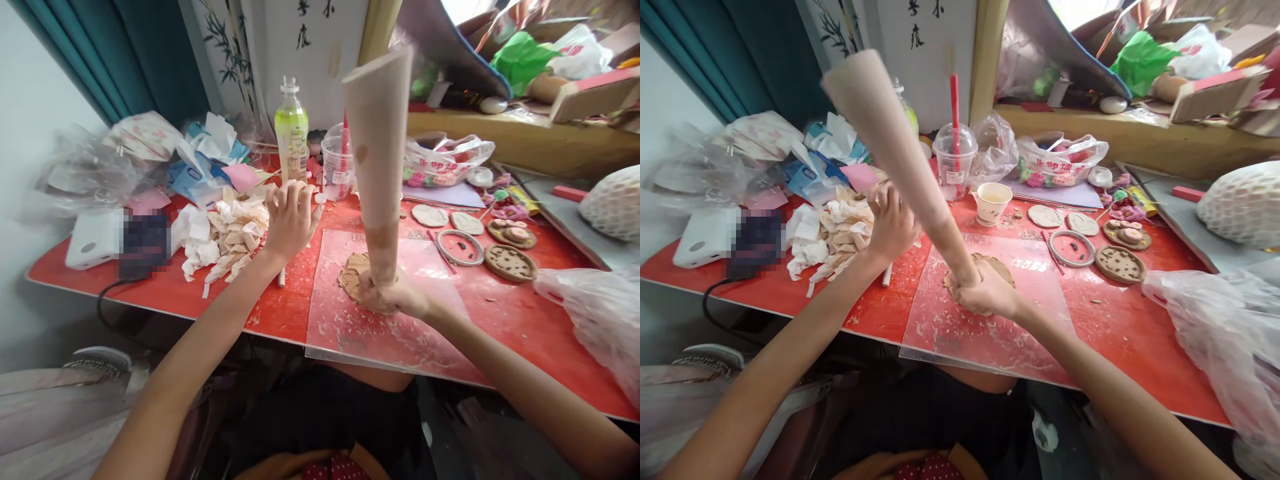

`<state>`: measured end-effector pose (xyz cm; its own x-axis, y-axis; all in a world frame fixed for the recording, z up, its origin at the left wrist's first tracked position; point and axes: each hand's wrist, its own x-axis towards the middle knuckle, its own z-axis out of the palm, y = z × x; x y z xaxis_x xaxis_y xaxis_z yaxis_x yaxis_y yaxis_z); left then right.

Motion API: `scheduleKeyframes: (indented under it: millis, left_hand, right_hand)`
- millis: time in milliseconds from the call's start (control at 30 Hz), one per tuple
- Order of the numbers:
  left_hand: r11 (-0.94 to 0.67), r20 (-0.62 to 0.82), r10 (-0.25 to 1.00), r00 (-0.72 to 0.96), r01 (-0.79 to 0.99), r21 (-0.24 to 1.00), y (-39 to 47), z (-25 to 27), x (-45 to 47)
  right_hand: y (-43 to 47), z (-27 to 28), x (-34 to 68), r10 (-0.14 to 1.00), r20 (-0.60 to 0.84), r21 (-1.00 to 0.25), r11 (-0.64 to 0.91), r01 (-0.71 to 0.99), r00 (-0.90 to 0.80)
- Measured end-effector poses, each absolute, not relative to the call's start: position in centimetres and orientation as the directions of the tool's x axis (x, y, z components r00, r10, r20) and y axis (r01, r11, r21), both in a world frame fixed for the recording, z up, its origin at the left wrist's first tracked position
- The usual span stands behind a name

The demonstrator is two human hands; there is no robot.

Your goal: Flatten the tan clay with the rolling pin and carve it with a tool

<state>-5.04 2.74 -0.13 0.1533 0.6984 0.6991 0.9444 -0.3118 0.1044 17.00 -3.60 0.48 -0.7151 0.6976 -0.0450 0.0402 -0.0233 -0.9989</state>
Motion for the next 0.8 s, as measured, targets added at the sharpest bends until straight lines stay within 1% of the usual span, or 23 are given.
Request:
scheduleKeyframes:
  millis: [100,167,333,400,467,567,667,700,733,800]
  left_hand:
    - [-0.288,0.715,0.683,0.147,0.954,0.079,2.7,-0.1,-5.1]
    - [-0.288,0.712,0.686,0.15,0.955,0.076,2.7,0.0,-5.1]
    - [-0.283,0.722,0.671,0.169,0.958,0.038,2.9,-0.3,-5.2]
    - [-0.277,0.729,0.663,0.171,0.96,0.028,3.1,-0.4,-5.3]
    - [-0.281,0.731,0.664,0.16,0.959,0.044,3.2,-0.4,-5.4]
    - [-0.304,0.718,0.68,0.15,0.948,0.091,3.2,-0.3,-5.3]
    - [-0.312,0.721,0.673,0.165,0.947,0.074,3.1,-0.3,-5.1]
    - [-0.309,0.724,0.668,0.17,0.949,0.063,3.1,-0.3,-5.1]
    - [-0.305,0.725,0.667,0.17,0.951,0.058,3.1,-0.3,-5.1]
    - [-0.304,0.717,0.677,0.165,0.95,0.069,3.1,-0.3,-5.2]
  right_hand:
    - [-4.3,-0.9,17.9,0.768,0.057,-0.988,-0.048,-0.146,-0.638]
    - [-4.8,-1.9,18.7,0.799,0.093,-0.973,-0.052,-0.223,-0.594]
    - [-3.7,-1.4,18.5,0.778,0.014,-0.947,-0.192,-0.259,-0.628]
    - [-2.7,-0.5,17.7,0.787,-0.01,-0.929,-0.236,-0.285,-0.617]
    - [-1.9,0.3,17.3,0.805,-0.015,-0.912,-0.253,-0.322,-0.592]
    - [-1.3,1.5,17.8,0.848,0.072,-0.882,-0.191,-0.43,-0.525]
    - [-1.0,2.2,18.8,0.89,0.22,-0.837,-0.039,-0.546,-0.4]
    - [-0.9,2.1,19.0,0.89,0.241,-0.84,-0.008,-0.542,-0.386]
    - [-0.9,1.8,19.2,0.882,0.236,-0.862,-0.004,-0.507,-0.407]
    - [-0.8,0.9,19.2,0.852,0.185,-0.918,-0.028,-0.396,-0.49]
